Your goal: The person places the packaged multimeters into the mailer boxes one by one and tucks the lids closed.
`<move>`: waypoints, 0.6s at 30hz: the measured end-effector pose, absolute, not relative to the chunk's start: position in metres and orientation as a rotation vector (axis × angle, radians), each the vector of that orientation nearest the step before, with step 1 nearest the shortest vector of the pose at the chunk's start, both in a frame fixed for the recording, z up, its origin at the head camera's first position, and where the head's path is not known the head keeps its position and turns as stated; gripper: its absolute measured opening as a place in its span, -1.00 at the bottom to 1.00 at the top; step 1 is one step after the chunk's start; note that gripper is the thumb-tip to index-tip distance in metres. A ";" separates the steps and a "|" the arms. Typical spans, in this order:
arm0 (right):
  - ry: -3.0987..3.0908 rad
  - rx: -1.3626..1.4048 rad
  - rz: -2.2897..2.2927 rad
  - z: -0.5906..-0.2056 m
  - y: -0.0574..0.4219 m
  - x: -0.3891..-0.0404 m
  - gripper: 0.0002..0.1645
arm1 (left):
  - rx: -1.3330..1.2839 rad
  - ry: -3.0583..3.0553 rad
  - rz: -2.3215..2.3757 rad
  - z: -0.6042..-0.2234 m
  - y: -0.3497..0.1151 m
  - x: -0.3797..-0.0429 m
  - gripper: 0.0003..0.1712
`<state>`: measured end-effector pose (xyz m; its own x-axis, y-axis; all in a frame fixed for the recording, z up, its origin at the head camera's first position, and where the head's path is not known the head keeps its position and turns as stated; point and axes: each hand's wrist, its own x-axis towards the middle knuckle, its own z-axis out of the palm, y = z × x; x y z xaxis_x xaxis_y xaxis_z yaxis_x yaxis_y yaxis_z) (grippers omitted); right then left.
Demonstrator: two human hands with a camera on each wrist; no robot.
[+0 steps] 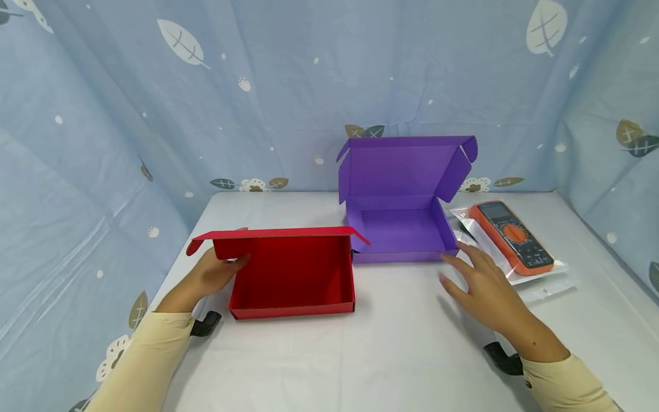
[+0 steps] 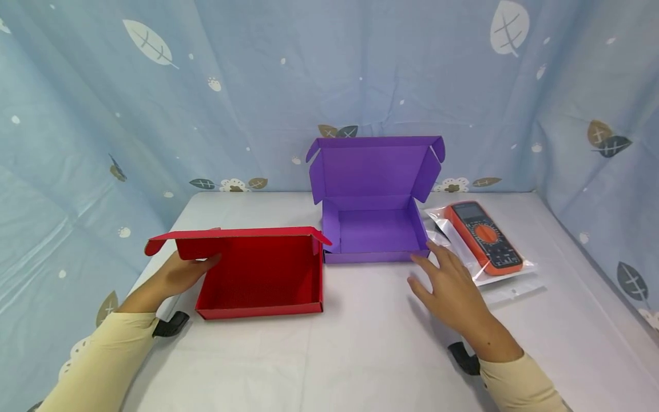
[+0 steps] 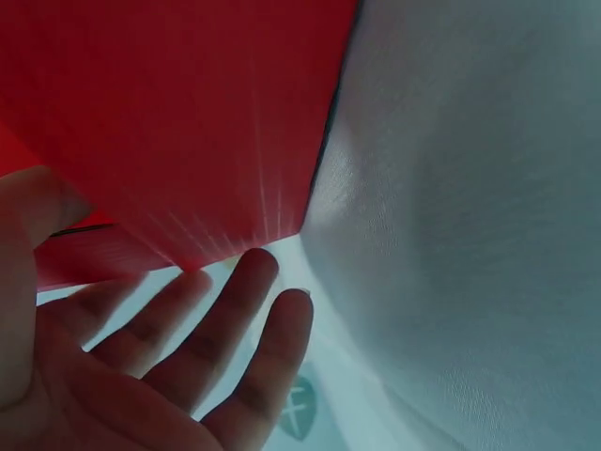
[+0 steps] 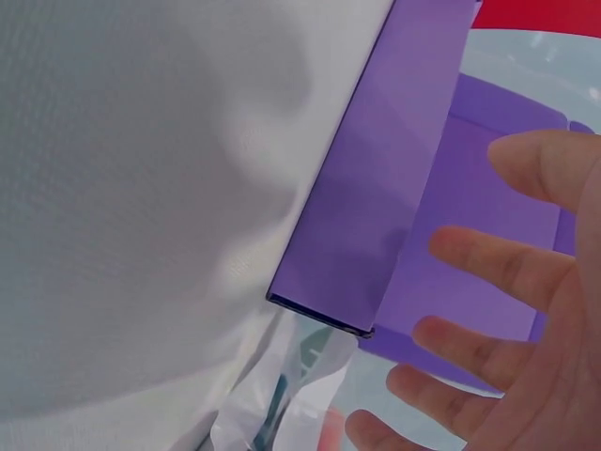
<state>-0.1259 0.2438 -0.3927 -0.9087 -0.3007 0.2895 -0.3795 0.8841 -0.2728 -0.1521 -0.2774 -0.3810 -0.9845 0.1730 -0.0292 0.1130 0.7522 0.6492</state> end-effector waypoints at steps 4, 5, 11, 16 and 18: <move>-2.813 0.517 0.483 -0.392 0.244 -0.125 -0.46 | 0.210 2.857 1.041 -0.384 -0.277 -0.156 -0.36; -2.816 0.516 0.483 -0.391 0.244 -0.125 -0.46 | 0.209 2.858 1.050 -0.385 -0.277 -0.156 -0.39; -2.829 0.508 0.470 -0.390 0.244 -0.125 -0.45 | 0.258 2.928 1.077 -0.388 -0.275 -0.162 -0.49; -2.808 0.514 0.466 -0.391 0.246 -0.126 -0.46 | 0.198 2.976 1.044 -0.386 -0.274 -0.165 -0.48; -2.799 0.517 0.465 -0.391 0.246 -0.127 -0.46 | 0.164 2.990 1.028 -0.385 -0.274 -0.165 -0.44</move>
